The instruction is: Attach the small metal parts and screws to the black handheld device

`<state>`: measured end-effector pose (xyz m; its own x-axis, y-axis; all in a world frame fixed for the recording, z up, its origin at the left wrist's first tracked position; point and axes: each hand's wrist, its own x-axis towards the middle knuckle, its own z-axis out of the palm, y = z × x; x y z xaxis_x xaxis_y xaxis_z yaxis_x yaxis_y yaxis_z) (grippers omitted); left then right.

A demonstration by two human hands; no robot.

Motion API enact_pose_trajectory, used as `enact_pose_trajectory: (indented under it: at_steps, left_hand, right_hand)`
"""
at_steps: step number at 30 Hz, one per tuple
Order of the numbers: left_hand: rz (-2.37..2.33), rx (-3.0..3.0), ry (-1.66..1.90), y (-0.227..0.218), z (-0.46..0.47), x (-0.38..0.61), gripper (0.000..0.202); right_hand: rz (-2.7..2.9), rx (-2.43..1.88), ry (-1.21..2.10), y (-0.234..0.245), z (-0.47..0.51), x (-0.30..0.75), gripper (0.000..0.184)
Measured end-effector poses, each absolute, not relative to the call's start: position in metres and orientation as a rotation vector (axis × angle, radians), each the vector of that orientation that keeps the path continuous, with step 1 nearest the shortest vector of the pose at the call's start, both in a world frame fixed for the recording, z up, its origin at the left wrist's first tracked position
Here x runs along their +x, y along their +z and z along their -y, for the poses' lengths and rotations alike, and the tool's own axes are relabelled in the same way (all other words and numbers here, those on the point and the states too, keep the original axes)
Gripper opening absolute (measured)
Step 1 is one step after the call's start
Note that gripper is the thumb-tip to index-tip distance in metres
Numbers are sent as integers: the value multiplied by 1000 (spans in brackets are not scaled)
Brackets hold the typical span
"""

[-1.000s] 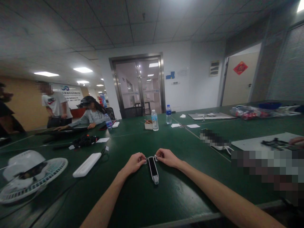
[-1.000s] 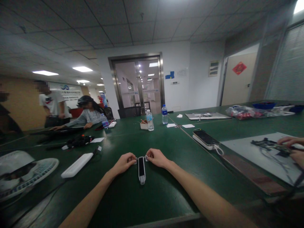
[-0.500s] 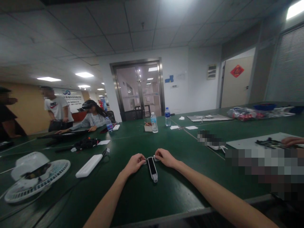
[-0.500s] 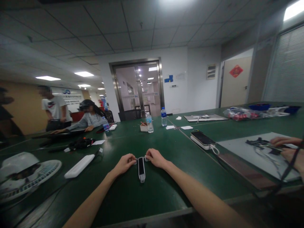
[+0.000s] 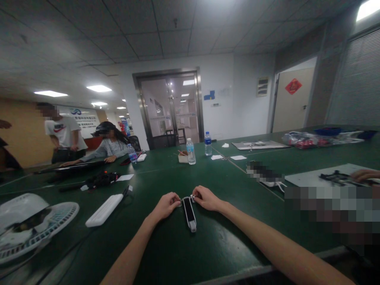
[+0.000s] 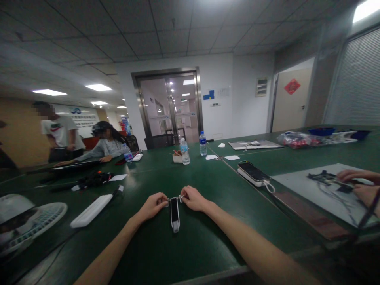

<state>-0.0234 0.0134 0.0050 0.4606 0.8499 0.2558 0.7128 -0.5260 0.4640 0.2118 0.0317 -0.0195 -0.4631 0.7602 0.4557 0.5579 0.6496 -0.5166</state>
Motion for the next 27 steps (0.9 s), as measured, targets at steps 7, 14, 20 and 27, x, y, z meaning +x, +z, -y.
enact_pose_trajectory:
  at_steps: [7,14,20,27]
  left_hand:
    - [-1334,2432,701,3,-13,-24,20]
    - [-1364,2452,709,3,-9,-23,20]
    - [-1404,2444,747,2,-4,-23,20]
    - [-1424,2460,747,-2,-3,-22,19]
  right_hand:
    - [2182,-1013,405,-20,-33,211,13]
    - [2194,-1048,386,-20,-32,210,13]
    - [2191,-1042,402,-20,-30,210,9]
    - [2173,-1003,429,-22,-28,209,10]
